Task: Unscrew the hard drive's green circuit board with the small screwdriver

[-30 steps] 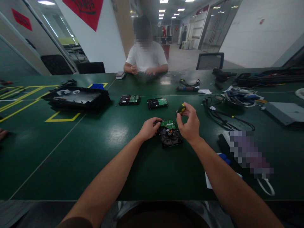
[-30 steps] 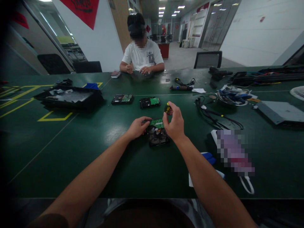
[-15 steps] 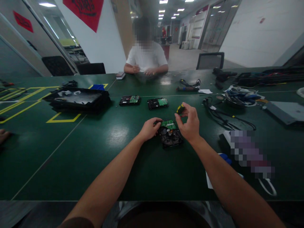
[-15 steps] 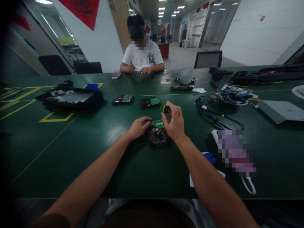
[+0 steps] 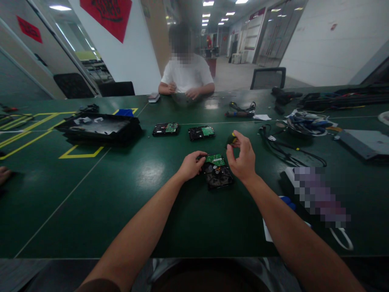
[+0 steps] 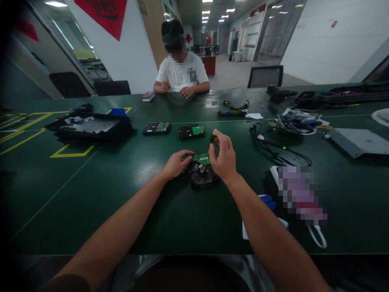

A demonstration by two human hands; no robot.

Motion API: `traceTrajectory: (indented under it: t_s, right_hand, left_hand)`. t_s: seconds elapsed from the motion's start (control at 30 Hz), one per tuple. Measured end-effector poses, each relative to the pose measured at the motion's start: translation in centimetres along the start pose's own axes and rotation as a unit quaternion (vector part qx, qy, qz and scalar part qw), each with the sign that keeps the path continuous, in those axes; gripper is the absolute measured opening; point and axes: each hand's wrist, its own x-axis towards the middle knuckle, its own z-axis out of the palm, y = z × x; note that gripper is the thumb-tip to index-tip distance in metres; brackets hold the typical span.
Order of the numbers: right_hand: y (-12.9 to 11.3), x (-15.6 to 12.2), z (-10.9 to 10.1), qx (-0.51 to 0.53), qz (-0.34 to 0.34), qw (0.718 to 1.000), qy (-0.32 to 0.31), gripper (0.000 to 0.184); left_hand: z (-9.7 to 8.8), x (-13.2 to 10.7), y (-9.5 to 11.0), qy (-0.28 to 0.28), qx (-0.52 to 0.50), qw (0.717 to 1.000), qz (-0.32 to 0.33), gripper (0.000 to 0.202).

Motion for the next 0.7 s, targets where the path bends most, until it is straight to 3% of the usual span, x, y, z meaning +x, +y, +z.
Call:
traceTrajectory:
  t_s: [0.7]
  right_hand:
    - [-0.29, 0.07, -0.1, -0.008, -0.011, 1.0, 0.008, 0.055]
  left_hand:
    - [-0.09, -0.03, 0.05, -0.003, 0.017, 1.0, 0.011, 0.034]
